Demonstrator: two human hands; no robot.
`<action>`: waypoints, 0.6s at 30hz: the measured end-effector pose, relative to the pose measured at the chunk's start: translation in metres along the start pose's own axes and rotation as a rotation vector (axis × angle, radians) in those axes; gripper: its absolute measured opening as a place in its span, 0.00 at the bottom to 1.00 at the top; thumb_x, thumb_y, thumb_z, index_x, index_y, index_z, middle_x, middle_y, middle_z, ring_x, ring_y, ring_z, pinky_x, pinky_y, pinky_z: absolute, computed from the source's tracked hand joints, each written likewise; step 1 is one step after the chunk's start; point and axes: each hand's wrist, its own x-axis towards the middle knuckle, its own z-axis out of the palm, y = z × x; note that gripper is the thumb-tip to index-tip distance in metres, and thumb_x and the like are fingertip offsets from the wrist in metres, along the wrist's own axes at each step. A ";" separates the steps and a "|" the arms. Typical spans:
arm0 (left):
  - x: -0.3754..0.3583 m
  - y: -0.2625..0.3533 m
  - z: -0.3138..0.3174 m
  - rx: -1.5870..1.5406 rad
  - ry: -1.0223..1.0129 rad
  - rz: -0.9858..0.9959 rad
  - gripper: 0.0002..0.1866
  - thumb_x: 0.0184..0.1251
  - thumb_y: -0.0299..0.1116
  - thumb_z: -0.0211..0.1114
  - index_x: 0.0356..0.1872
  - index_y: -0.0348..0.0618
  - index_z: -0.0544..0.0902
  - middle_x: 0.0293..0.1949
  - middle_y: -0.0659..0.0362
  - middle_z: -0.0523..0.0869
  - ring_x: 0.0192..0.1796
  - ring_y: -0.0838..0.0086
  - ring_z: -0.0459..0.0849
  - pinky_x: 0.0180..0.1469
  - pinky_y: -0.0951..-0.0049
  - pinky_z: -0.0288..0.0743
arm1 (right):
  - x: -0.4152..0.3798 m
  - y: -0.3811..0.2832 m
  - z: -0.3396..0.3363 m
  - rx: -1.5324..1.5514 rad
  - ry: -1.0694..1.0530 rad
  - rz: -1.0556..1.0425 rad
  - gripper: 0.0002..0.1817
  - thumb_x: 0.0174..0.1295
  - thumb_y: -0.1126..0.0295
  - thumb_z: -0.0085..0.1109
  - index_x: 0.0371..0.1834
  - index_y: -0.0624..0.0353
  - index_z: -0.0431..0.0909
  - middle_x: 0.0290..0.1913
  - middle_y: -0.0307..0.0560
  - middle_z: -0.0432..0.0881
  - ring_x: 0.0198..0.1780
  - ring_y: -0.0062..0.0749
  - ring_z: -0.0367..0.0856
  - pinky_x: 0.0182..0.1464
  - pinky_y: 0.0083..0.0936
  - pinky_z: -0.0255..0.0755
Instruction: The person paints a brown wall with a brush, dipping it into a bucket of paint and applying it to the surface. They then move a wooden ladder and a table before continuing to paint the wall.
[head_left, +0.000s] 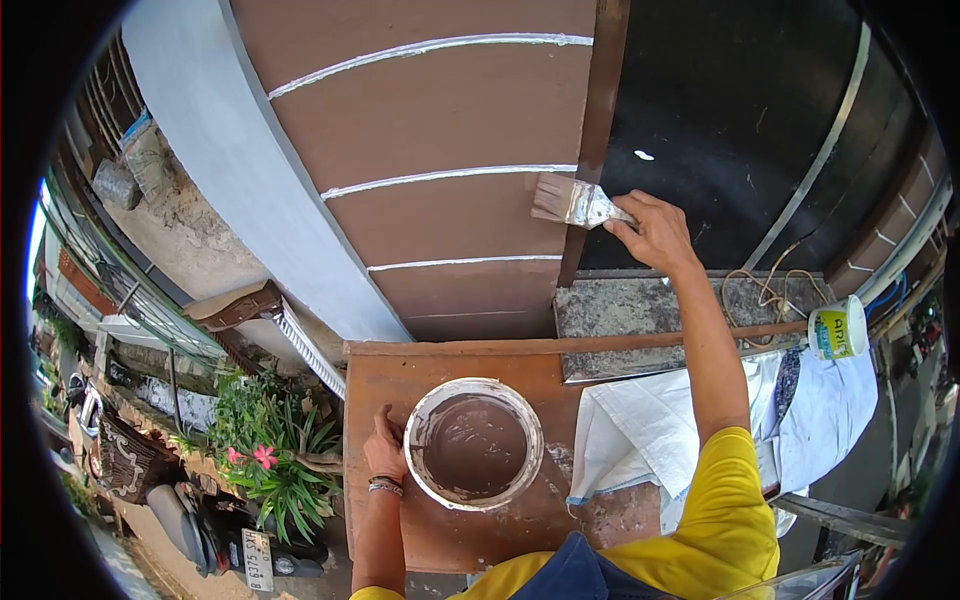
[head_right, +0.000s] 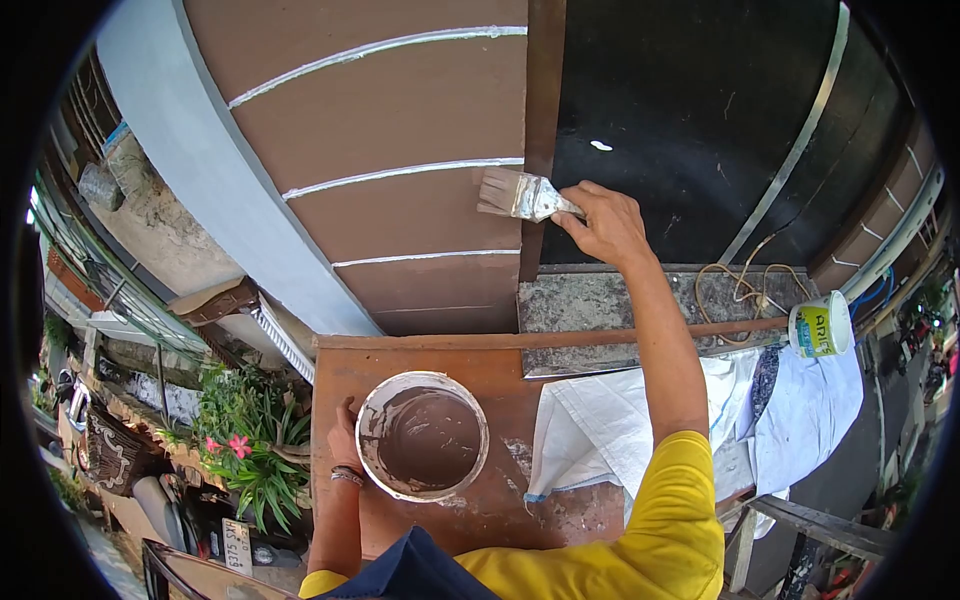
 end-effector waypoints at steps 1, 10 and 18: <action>0.000 0.000 0.000 -0.003 0.001 0.000 0.35 0.65 0.51 0.70 0.68 0.46 0.70 0.23 0.61 0.81 0.25 0.59 0.83 0.30 0.58 0.73 | 0.002 -0.003 0.000 0.000 -0.002 -0.002 0.17 0.63 0.58 0.67 0.50 0.56 0.88 0.43 0.45 0.87 0.45 0.48 0.86 0.48 0.41 0.78; 0.000 -0.002 0.001 -0.007 0.002 -0.001 0.35 0.65 0.53 0.69 0.67 0.45 0.70 0.23 0.61 0.81 0.25 0.59 0.83 0.29 0.59 0.73 | -0.003 0.000 0.002 -0.018 0.003 0.012 0.18 0.63 0.58 0.68 0.51 0.56 0.88 0.43 0.46 0.87 0.45 0.49 0.86 0.48 0.41 0.78; 0.000 -0.004 0.003 0.002 0.013 0.014 0.35 0.65 0.52 0.70 0.67 0.45 0.70 0.23 0.61 0.81 0.25 0.59 0.83 0.30 0.59 0.73 | 0.000 -0.009 0.003 -0.013 -0.016 0.011 0.18 0.63 0.58 0.68 0.51 0.57 0.87 0.45 0.46 0.87 0.46 0.49 0.86 0.49 0.42 0.78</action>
